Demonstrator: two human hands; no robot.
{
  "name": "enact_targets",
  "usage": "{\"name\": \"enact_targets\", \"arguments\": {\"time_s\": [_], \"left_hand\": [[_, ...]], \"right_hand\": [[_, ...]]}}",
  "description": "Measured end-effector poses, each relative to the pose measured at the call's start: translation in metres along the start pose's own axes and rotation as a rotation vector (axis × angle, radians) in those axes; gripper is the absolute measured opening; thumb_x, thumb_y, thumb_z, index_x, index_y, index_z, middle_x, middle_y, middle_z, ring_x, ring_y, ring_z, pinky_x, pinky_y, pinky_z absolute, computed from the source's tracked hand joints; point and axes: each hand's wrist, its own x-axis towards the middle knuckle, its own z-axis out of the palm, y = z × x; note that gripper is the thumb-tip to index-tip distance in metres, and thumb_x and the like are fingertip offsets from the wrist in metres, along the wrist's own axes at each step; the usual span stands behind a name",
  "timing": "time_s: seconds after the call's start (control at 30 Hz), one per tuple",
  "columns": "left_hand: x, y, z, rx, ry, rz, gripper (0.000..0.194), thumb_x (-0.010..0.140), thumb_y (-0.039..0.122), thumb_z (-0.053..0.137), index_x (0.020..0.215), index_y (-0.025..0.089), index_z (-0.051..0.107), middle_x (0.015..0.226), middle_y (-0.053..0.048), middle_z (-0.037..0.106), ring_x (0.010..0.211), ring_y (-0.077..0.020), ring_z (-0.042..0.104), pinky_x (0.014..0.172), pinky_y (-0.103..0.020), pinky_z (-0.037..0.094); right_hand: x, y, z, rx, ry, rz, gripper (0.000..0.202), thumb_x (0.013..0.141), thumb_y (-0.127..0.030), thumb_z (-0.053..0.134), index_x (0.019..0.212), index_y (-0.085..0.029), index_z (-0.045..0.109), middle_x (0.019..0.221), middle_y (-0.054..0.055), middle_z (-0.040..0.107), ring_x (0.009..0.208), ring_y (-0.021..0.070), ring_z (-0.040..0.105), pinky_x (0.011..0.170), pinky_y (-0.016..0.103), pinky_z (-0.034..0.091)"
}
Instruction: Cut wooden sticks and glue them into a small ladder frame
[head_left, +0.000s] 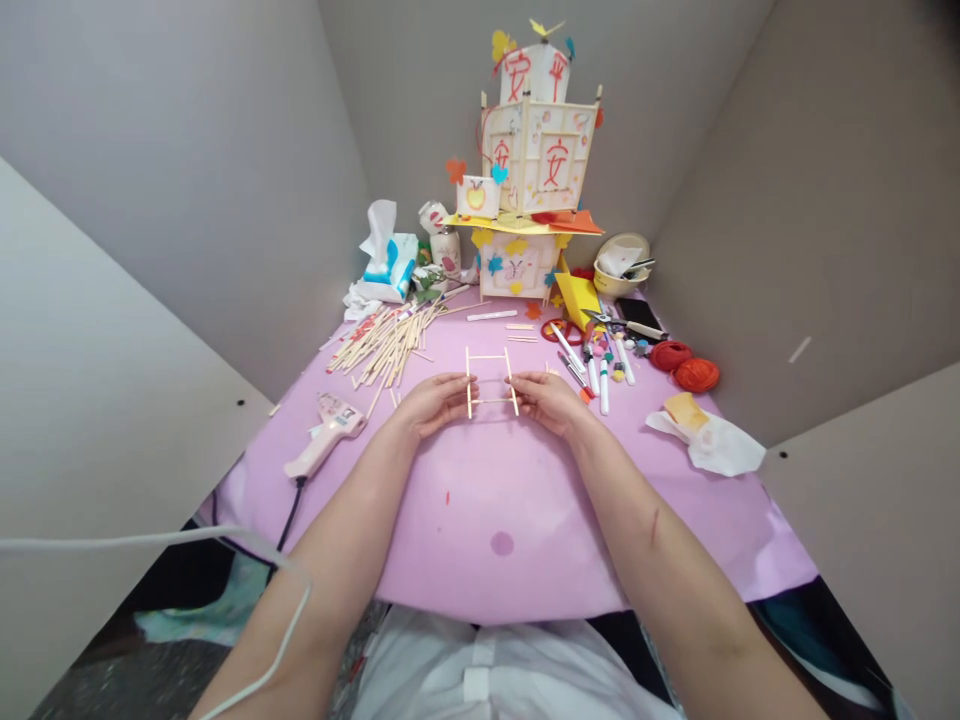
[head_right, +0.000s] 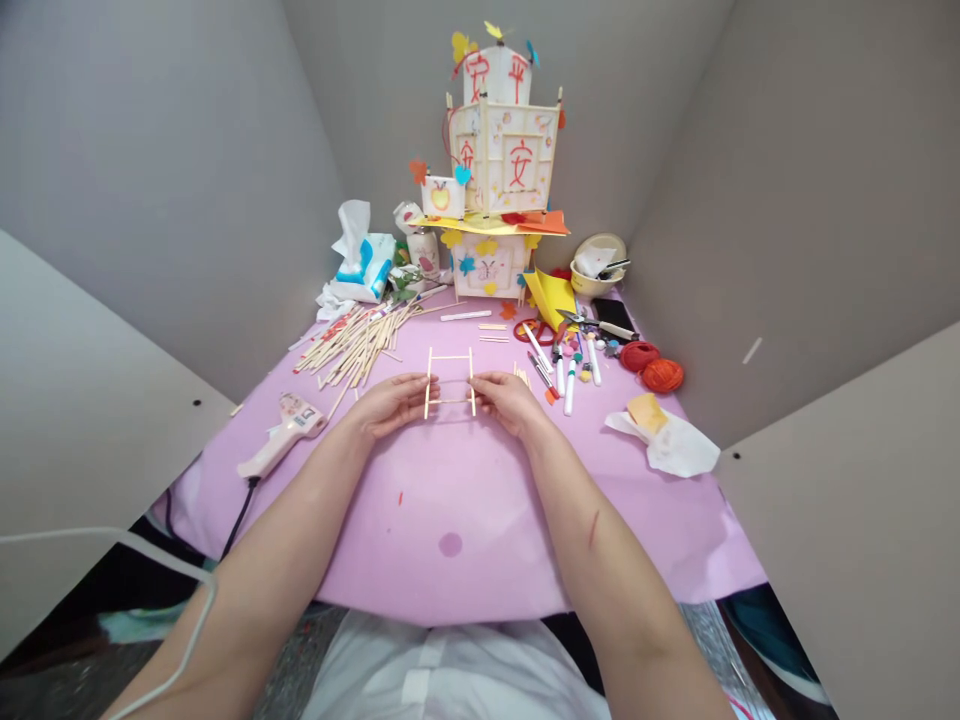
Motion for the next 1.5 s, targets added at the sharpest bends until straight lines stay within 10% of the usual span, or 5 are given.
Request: {"name": "enact_targets", "arguments": {"time_s": [0.9,1.5], "left_hand": [[-0.006,0.002,0.001,0.058,-0.036,0.025,0.018,0.074,0.019,0.07,0.089,0.013,0.063,0.089,-0.009,0.068,0.079,-0.0163,0.067,0.076,-0.033,0.056],[0.002,-0.005,0.006,0.458,0.133,0.523,0.027,0.066,0.027,0.069,0.089,0.015,0.068,0.089,-0.006,0.069,0.082,-0.0164,0.062,0.08,-0.031,0.049]], "right_hand": [[-0.005,0.001,-0.002,-0.063,-0.006,-0.061,0.026,0.063,-0.034,0.076,0.077,-0.014,0.066,0.067,0.002,0.065,0.051,0.0076,0.053,0.045,0.018,0.04],[-0.001,0.003,0.0,-0.535,0.245,-0.532,0.019,0.07,-0.028,0.063,0.084,-0.016,0.067,0.082,0.003,0.069,0.075,0.015,0.06,0.076,0.029,0.046]]}}
